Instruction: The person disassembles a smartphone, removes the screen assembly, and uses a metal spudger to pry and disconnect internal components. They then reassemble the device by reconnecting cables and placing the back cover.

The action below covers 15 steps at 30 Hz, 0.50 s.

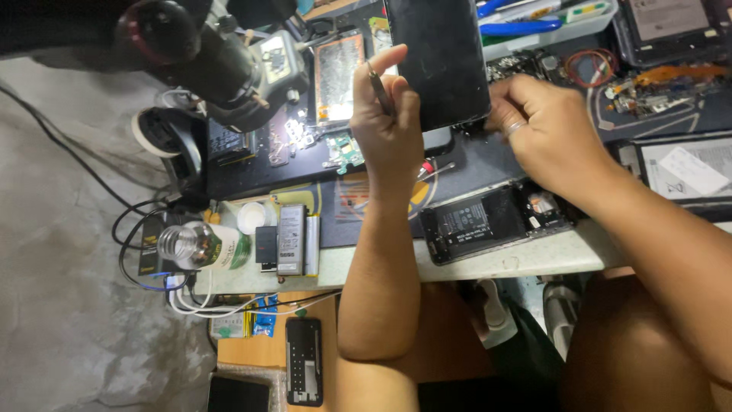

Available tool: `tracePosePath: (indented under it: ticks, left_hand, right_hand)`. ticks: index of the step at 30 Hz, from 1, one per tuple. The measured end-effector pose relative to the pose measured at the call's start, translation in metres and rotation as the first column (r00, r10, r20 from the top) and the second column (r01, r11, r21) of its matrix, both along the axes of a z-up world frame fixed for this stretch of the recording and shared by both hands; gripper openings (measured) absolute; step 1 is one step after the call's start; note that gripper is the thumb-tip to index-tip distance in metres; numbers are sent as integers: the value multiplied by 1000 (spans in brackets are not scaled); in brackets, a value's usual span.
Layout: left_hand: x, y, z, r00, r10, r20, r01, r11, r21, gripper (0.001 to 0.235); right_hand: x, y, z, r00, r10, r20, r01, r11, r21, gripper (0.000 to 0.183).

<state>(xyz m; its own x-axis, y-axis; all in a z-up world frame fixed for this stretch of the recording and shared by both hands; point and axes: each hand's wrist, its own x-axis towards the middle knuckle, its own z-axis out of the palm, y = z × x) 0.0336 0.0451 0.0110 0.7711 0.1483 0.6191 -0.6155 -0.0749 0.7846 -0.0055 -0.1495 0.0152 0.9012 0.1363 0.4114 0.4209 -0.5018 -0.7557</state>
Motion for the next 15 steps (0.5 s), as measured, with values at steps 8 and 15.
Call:
tracePosePath:
  ticks: [8, 15]
  left_hand:
    - [-12, -1, 1, 959, -282, 2, 282, 957, 65, 29]
    - [-20, -13, 0, 823, -538, -182, 559, 824, 95, 37]
  right_hand:
    - [-11, -29, 12, 872, 377, -312, 64, 545, 836, 26]
    - [-23, -76, 6, 896, 219, -385, 112, 729, 676, 4]
